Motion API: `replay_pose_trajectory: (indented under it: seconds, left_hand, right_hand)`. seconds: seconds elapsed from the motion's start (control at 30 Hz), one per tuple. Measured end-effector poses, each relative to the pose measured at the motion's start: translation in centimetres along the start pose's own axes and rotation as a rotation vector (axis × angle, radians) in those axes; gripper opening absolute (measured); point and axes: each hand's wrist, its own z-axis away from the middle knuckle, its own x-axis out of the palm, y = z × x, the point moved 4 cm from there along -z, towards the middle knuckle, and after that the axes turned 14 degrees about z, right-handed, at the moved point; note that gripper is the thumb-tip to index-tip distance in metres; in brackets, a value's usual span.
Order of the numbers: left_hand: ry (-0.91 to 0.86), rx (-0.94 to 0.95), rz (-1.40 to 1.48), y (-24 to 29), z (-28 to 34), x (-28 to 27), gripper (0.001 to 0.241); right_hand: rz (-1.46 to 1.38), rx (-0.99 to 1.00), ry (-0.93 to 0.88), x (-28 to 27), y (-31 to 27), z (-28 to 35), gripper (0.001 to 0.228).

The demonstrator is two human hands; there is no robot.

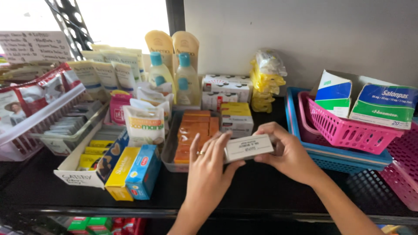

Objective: Organizing various soap and cream products from a box onto the shelves.

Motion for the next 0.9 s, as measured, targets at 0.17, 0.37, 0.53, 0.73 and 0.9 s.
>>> replay_pose_trajectory:
  seconds: [0.17, 0.37, 0.53, 0.73, 0.9]
  left_hand:
    - [0.268, 0.055, 0.006, -0.4, 0.9, -0.8, 0.056]
    - [0.567, 0.062, 0.123, -0.8, 2.1, -1.6, 0.059]
    - [0.618, 0.155, 0.11, -0.2, 2.1, -1.9, 0.057]
    - [0.593, 0.128, 0.087, 0.1, 1.9, -1.9, 0.057]
    - [0.621, 0.143, 0.082, 0.1, 1.9, -2.0, 0.061]
  right_hand:
    - [-0.071, -0.047, 0.026, 0.1, 2.0, -2.4, 0.053]
    - [0.561, -0.067, 0.175, 2.3, 12.0, -5.6, 0.076]
    - [0.566, 0.005, 0.172, 3.0, 11.3, -5.9, 0.087]
    - [0.523, 0.193, 0.272, 2.3, 9.0, -5.6, 0.062]
    - [0.593, 0.203, 0.203, 3.0, 7.1, -5.0, 0.044]
